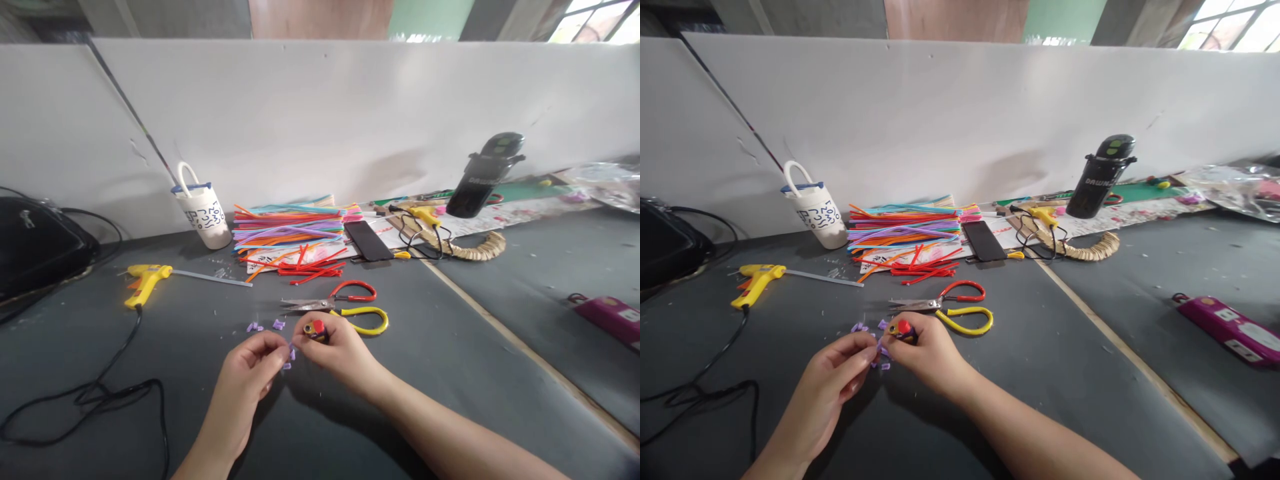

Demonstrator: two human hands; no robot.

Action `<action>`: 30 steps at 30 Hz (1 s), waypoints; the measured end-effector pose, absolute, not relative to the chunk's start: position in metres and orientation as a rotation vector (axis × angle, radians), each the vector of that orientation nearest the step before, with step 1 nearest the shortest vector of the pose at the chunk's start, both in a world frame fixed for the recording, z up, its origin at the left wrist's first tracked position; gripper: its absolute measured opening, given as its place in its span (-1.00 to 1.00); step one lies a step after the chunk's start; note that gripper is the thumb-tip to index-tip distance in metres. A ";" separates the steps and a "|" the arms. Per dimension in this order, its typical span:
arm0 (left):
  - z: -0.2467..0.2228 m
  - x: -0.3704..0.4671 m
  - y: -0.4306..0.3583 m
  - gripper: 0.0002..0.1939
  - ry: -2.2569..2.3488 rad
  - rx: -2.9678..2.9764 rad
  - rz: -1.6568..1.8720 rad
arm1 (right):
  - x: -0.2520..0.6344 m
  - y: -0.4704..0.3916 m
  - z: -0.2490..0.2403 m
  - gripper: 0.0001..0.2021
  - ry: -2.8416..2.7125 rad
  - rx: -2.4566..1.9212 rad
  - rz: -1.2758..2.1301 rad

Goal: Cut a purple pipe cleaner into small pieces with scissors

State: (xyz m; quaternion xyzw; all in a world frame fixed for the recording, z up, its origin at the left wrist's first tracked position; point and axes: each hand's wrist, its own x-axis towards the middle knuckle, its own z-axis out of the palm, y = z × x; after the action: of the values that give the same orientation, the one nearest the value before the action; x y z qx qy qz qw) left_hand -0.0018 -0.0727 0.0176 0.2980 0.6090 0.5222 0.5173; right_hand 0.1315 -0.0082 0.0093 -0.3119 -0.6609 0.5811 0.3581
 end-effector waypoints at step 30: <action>0.010 -0.005 -0.071 -0.78 1.507 0.693 1.383 | 0.124 -0.009 -0.008 -0.54 -1.652 -1.160 1.566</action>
State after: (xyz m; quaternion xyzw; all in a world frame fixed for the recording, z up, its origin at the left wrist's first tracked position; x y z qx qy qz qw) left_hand -0.0049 -0.0712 0.0098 0.2830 0.6154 0.5648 0.4714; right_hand 0.1239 -0.0090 -0.0083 -0.4346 -0.6191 0.5867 0.2891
